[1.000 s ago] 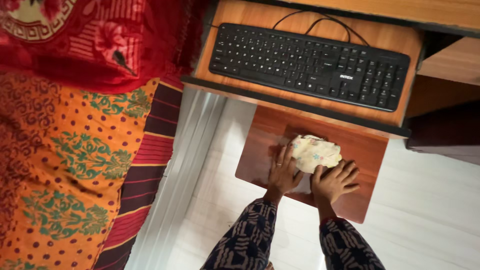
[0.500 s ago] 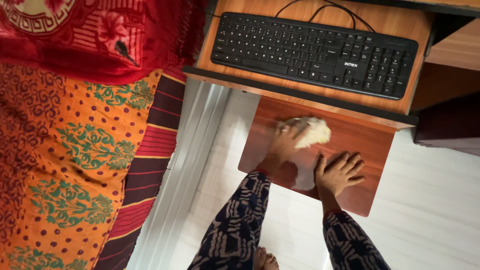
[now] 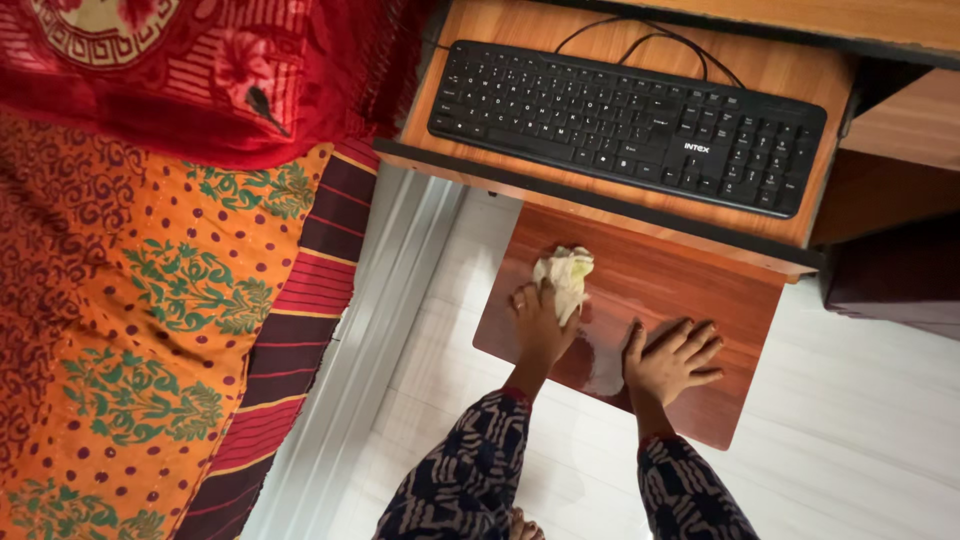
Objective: The person wipes the surface of a small wooden table using a cloth, reaching all corners and edges while the table is positioned next to a computer desk.
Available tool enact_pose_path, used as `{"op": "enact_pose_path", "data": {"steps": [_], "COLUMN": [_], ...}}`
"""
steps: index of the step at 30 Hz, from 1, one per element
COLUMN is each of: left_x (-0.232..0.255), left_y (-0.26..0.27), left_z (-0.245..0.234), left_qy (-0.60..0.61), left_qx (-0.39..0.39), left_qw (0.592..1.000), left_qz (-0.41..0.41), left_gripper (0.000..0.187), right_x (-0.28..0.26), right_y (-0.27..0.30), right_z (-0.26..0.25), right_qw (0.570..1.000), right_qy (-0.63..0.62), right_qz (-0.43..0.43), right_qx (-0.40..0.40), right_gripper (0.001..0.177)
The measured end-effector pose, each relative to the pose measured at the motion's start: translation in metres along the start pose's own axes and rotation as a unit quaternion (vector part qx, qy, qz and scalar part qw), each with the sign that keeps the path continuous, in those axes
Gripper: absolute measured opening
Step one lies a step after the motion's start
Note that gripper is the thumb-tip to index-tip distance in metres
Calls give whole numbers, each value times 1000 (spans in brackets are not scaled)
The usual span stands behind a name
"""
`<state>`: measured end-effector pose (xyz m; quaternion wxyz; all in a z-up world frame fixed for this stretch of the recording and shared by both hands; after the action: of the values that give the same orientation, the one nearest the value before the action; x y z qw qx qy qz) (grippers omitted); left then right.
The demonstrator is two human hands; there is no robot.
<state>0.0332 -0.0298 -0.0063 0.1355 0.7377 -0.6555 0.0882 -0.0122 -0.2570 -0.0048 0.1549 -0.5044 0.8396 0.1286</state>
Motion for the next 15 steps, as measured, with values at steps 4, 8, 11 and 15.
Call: {"op": "enact_pose_path", "data": {"steps": [4,8,11,15], "left_x": [-2,-1,-3,-4], "left_y": [-4,-47,-62,-50], "left_z": [-20,-21,-20,-21], "left_qy": [63,69,53,46], "left_qx": [152,144,147,156], "left_qw": [981,980,981,978], "left_qz": [101,122,113,132], "left_gripper": [80,80,75,71], "right_x": [2,2,2,2], "right_y": [-2,0,-1,0], "right_z": [2,3,3,1], "right_qw": [1000,1000,1000,1000], "right_qy": [9,5,1,-3], "right_qz": [1,2,2,0], "right_qx": [-8,-9,-4,1], "right_gripper": [97,98,97,97]}}
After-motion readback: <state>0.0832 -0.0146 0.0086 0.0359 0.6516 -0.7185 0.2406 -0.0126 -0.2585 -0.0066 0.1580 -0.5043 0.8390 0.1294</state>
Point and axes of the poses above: each hand's wrist, its own y-axis away from the middle knuckle, its own z-axis out of the palm, x = y × z, the point moved 7 cm from there along -y, towards the middle knuckle, and after that the axes turned 4 degrees about -y, right-handed, at the moved point
